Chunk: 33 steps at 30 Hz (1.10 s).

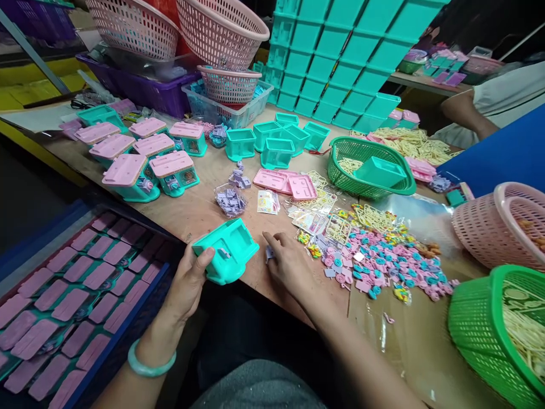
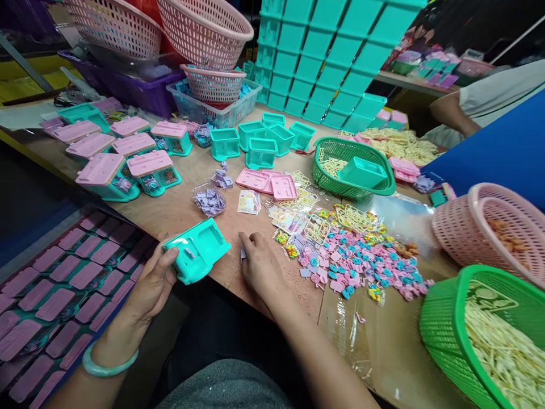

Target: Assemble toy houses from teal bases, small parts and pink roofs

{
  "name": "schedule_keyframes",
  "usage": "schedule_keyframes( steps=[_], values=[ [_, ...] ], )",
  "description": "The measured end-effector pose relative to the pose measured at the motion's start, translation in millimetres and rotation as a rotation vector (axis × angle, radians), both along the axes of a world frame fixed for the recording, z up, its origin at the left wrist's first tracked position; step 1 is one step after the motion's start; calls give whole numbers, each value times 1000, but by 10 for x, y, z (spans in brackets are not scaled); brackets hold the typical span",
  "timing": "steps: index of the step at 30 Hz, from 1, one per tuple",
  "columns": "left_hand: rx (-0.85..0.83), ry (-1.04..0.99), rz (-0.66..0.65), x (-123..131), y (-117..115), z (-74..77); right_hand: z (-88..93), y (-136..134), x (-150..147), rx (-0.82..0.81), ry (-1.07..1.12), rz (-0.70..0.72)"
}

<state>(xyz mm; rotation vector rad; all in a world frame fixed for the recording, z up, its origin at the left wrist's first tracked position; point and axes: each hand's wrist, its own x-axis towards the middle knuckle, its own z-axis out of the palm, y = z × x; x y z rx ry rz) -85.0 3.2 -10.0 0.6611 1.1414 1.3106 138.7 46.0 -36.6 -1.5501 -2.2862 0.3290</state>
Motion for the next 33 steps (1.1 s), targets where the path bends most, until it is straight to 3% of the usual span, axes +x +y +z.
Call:
schedule_keyframes(
  steps=[8, 14, 19, 22, 25, 28, 33],
  values=[
    [-11, -6, 122, -92, 8, 7, 140, -135, 220, 53, 93, 141],
    [-6, -30, 132, -93, 39, -9, -126, -308, 200, 385, 60, 259],
    [-24, -48, 143, -89, 38, -13, -166, -590, 177, 335, 82, 287],
    [-9, -54, 128, -50, 31, -21, -103, -670, 168, 282, 228, 154],
    [21, -49, 105, 10, 21, -25, -108, -620, 141, 234, 191, -58],
    [18, -32, 85, 79, -6, -19, -76, -531, 104, 137, 216, -86],
    [17, 6, 12, 306, -109, -19, 346, -542, -10, 7, 839, -117]
  ],
)
